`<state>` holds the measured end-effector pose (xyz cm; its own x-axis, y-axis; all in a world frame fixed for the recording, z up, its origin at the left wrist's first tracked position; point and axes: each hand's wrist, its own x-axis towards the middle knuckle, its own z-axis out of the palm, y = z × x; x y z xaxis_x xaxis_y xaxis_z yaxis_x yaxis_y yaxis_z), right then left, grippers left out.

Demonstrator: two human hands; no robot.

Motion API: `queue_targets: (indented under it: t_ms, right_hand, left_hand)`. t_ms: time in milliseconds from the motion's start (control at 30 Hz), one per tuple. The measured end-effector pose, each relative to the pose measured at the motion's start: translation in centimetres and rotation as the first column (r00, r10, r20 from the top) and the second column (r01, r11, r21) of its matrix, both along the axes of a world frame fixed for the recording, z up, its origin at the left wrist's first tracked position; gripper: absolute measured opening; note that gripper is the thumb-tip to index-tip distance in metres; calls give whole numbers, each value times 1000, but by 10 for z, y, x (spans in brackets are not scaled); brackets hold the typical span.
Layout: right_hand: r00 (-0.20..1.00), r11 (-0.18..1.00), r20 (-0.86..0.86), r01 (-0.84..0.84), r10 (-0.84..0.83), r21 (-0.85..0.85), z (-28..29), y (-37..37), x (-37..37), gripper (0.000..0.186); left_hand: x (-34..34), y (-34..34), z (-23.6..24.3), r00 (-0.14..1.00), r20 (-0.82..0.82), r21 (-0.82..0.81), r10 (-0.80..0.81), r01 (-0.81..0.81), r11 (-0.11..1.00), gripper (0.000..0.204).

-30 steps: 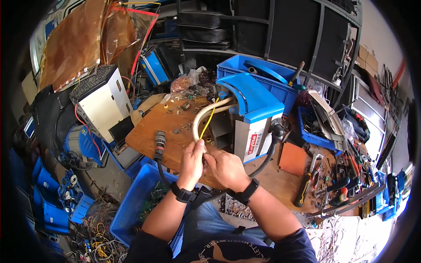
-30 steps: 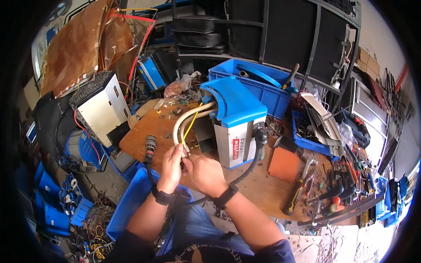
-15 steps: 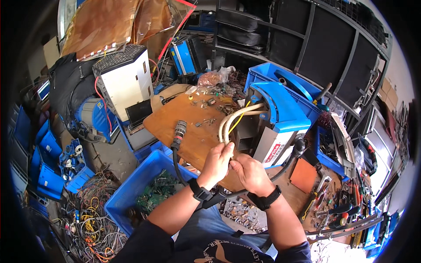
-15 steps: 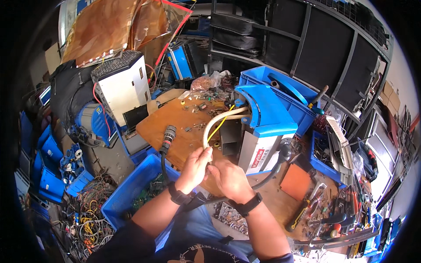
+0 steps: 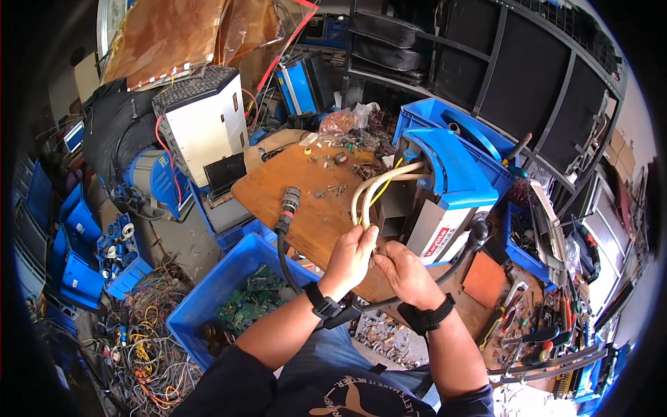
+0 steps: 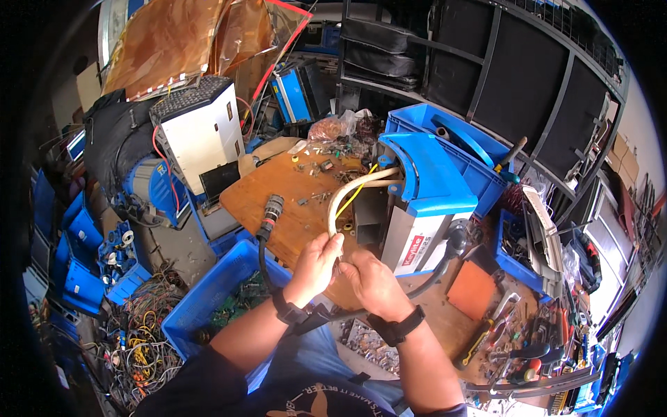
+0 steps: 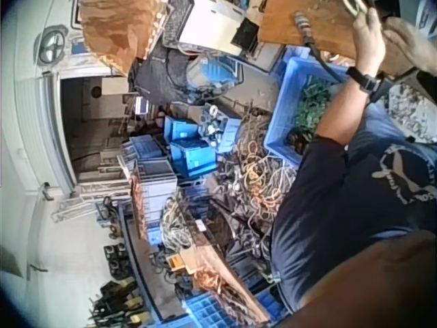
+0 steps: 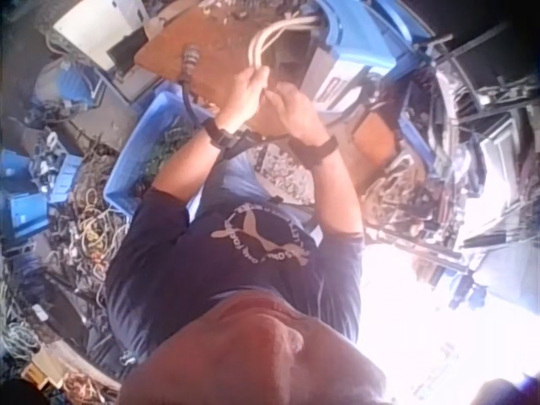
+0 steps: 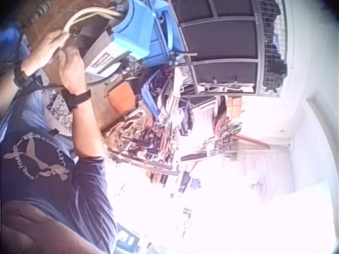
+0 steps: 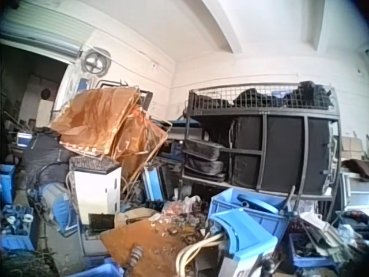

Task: The person works on a blue and grey electronic device, likely a power tool, on a cluttered workbench. They manipulate wires and connectors, then use a screwdriver to tighten screws on the device's casing.

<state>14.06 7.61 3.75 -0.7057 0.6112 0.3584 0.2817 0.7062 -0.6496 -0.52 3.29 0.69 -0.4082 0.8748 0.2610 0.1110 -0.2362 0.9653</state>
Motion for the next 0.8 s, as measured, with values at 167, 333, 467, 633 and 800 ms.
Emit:
queue_targets:
  t_ms: [167,333,467,633,800]
  right_hand:
    - [1000,999,4,23,-23,29,11,-6,-1,25]
    - [996,999,72,47,-47,0,1,-6,0,23]
    - [997,983,-6,-74,76,166,0,-1,1,21]
    - [998,988,33,-63,59,142,-1,-2,-6,22]
    - [992,994,-121,-17,30,106,-11,1,-7,23]
  left_hand:
    - [-3,0,1,1000,15,-37,17,-17,999,38]
    - [1,-1,3,993,113,-46,-24,30,999,37]
    - [3,5,-4,978,197,57,-66,56,997,31]
    - [-6,-7,4,978,203,-43,-52,62,997,29]
    - [-4,-4,10,995,97,-22,-8,10,1000,30]
